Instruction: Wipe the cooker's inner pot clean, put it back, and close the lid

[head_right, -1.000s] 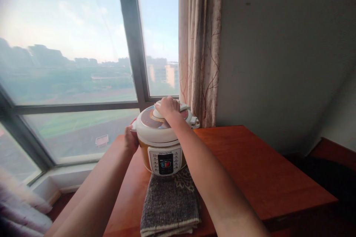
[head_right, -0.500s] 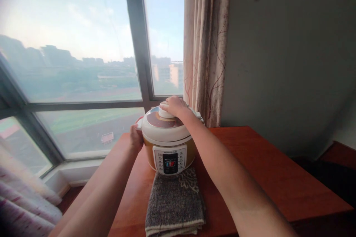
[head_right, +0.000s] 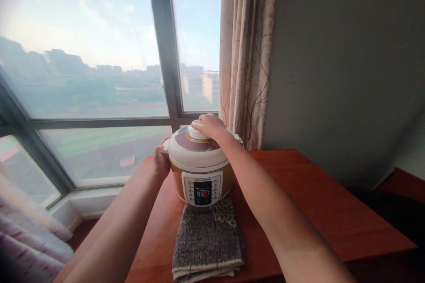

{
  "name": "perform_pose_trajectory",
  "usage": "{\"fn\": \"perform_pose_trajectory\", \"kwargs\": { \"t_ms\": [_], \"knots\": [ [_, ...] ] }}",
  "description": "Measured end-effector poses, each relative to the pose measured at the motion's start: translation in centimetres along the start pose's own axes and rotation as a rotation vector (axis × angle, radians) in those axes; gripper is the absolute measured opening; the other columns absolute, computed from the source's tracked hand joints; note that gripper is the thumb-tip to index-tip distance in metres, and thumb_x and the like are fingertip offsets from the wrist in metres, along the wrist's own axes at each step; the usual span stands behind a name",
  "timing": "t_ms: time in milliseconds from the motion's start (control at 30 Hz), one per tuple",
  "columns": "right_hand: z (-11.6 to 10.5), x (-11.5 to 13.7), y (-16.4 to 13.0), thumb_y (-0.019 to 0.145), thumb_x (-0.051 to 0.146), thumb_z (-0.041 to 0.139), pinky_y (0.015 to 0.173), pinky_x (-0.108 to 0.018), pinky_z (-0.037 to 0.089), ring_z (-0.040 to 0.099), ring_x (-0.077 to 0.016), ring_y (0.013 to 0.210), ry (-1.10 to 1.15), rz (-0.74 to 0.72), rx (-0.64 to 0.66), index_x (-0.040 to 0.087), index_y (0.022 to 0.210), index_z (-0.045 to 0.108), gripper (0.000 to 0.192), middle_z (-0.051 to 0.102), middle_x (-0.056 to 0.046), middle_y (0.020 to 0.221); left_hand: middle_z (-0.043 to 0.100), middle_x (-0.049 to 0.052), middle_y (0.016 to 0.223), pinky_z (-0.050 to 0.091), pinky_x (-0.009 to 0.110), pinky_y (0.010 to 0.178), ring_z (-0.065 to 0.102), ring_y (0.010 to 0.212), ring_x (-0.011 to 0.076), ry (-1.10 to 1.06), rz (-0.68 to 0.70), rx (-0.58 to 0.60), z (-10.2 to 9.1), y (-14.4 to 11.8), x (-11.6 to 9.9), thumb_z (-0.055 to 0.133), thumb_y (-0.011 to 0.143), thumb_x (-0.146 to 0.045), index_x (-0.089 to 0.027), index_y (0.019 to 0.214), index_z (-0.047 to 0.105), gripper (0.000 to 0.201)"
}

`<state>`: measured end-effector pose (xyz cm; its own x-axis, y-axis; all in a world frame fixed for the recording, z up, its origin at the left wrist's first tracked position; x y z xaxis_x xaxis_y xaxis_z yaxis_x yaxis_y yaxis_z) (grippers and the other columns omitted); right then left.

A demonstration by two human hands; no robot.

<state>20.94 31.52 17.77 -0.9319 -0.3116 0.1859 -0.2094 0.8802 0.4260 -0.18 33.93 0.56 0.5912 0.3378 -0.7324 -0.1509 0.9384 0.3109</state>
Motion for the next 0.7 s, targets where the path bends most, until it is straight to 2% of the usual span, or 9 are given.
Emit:
{"fn": "perform_pose_trajectory", "kwargs": {
  "t_ms": [467,700],
  "knots": [
    [-0.22,0.65,0.20,0.090,0.060,0.051,0.081,-0.025,0.041,0.064,-0.0214,0.101,0.002,-0.141,0.049,0.021,0.104,0.073,0.047,0.073,-0.008,0.109,0.070,0.005,0.100,0.046,0.032,0.072,0.063,0.092,0.0267,0.022,0.012,-0.044,-0.24,-0.04,0.01,0.059,0.072,-0.050,-0.023,0.121,0.059,0.055],
    [-0.11,0.42,-0.01,0.089,0.061,0.050,0.085,-0.030,0.044,0.064,-0.0257,0.105,-0.034,-0.038,0.038,0.027,0.112,0.071,0.047,0.070,-0.008,0.115,0.070,0.006,0.102,0.047,0.032,0.074,0.064,0.094,0.0264,0.005,0.013,-0.046,-0.14,-0.10,0.04,0.059,0.072,-0.049,-0.022,0.124,0.058,0.058]
  ]
}}
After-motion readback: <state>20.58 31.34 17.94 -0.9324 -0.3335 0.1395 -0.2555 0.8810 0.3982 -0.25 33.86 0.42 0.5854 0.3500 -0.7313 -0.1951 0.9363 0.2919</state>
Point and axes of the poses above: each hand's wrist, its own y-axis towards the middle knuckle, its own z-axis out of the palm, x = y × z, the point moved 10 cm from there along y, towards the middle knuckle
